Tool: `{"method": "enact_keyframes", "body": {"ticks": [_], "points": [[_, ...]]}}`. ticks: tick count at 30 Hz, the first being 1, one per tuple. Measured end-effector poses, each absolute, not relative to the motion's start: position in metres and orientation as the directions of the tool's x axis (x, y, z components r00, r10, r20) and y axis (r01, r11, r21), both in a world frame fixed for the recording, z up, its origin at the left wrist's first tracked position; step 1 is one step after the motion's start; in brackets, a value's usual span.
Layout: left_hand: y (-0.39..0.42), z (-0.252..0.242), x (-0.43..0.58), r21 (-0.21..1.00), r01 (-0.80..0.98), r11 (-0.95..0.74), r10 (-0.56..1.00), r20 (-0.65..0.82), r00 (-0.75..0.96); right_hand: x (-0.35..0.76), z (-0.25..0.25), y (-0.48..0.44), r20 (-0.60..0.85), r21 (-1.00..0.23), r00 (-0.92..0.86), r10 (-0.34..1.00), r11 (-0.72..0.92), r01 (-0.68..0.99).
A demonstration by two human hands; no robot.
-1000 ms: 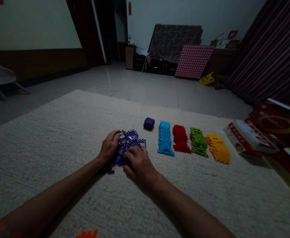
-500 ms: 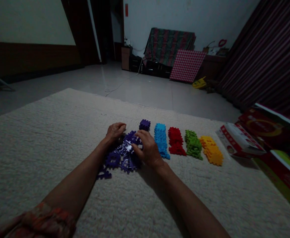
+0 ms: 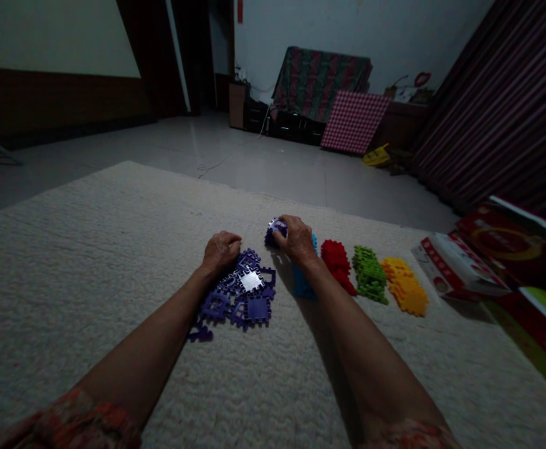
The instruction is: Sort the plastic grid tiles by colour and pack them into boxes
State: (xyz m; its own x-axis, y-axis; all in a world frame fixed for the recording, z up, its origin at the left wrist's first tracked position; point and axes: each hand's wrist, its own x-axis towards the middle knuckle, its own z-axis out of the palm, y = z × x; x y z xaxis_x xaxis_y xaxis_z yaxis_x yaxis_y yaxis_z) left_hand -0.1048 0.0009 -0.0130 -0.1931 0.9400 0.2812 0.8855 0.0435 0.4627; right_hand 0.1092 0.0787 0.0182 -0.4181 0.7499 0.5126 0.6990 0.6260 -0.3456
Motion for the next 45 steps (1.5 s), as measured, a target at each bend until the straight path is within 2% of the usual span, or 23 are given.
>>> {"method": "enact_keyframes", "body": {"ticks": [21,25,29,32,34,37,41,45], "points": [[0.002,-0.018,-0.105,0.464,0.885,0.033,0.941,0.283,-0.183,0.104,0.013,0.082,0.454,-0.292,-0.430,0.780,0.587,0.755],[0.001,-0.015,-0.104,0.467,0.883,0.048,0.942,0.272,-0.195,0.108,0.022,0.073,0.518,-0.296,-0.417,0.746,0.615,0.731],[0.002,-0.008,-0.101,0.467,0.880,-0.082,0.958,0.281,-0.059,0.113,0.025,0.035,0.601,-0.338,-0.429,0.675,0.700,0.629],[0.002,-0.002,-0.099,0.460,0.849,-0.261,0.947,0.291,0.134,0.110,0.008,-0.002,0.525,-0.398,-0.536,0.661,0.747,0.532],[0.000,0.003,-0.098,0.458,0.831,-0.316,0.944,0.241,0.227,0.105,-0.007,-0.021,0.489,-0.434,-0.554,0.674,0.738,0.517],[-0.004,0.010,-0.098,0.494,0.816,-0.299,0.954,0.133,0.269,0.099,-0.019,-0.035,0.436,-0.461,-0.571,0.696,0.717,0.523],[-0.010,0.023,-0.101,0.605,0.753,-0.257,0.956,0.046,0.289,0.097,-0.011,-0.044,0.373,-0.503,-0.609,0.700,0.705,0.501],[-0.011,0.031,-0.107,0.643,0.738,-0.205,0.949,-0.053,0.310,0.094,-0.002,-0.055,0.348,-0.550,-0.625,0.699,0.692,0.468]]}}
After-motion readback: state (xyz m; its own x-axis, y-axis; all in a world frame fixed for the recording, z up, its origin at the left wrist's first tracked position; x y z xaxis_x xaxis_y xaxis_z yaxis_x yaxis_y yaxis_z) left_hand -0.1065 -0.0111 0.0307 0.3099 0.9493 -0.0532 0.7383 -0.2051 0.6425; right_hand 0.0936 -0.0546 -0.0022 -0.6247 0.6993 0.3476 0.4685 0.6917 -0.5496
